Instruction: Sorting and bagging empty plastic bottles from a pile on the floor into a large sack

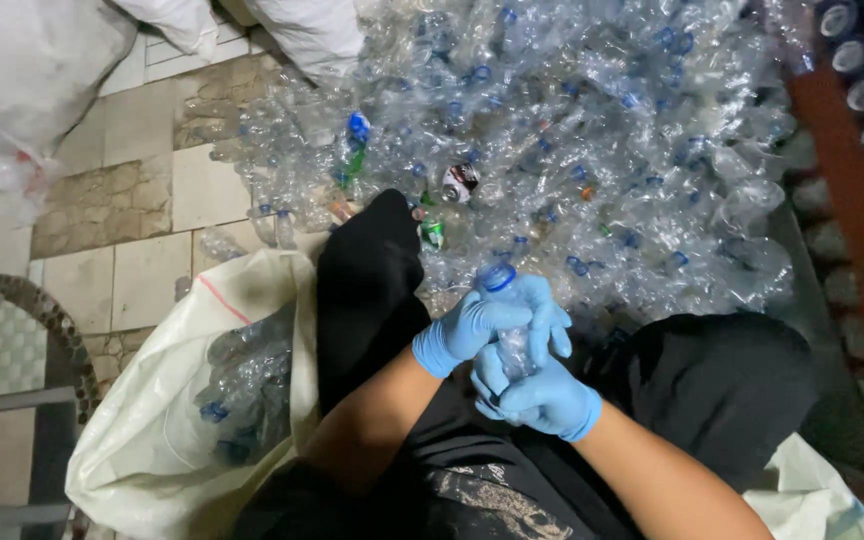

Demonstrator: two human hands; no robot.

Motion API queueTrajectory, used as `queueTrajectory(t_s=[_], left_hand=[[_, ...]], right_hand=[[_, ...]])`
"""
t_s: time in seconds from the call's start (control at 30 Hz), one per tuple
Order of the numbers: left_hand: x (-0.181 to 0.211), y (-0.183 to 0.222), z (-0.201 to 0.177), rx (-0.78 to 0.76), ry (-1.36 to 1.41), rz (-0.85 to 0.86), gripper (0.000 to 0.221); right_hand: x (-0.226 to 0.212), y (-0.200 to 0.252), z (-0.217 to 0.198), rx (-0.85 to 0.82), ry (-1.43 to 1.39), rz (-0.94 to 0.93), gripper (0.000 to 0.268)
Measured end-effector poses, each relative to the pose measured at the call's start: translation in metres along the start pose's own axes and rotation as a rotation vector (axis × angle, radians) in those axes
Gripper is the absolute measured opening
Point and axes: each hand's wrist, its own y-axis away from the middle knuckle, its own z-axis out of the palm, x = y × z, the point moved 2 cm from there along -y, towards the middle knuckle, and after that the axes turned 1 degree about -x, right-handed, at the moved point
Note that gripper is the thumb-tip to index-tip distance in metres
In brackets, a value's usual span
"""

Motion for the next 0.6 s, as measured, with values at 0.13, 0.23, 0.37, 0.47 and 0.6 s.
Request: queueTrajectory(t_s=[0.13, 0.23, 0.37, 0.47, 0.6], left_hand=[[0.025, 0.042, -0.003, 0.39, -0.488, 0.162, 0.023], [0.045, 0.08, -0.001, 0.622, -0.497, 0.229, 0.018], [0.073, 0.137, -0.013, 0.683, -0.615, 0.362, 0.016], [0.104, 0.193, -0.029, 0.811, -1.222, 0.398, 0.03], [0.133, 0.257, -0.014, 1.094, -1.358, 0.162, 0.014]], right_hand=[[-0.001, -0.002, -0.013, 0.343, 0.354, 0.182, 0.018], [0.006, -0.006, -0.027, 0.363, 0.548, 0.102, 0.058], [-0.02, -0.022, 0.016, 0.343, 0.797, 0.057, 0.052], [-0.028, -0.025, 0.006, 0.696, 1.059, -0.077, 0.042], [-0.032, -0.021, -0.038, 0.647, 0.756, -0.366, 0.041]])
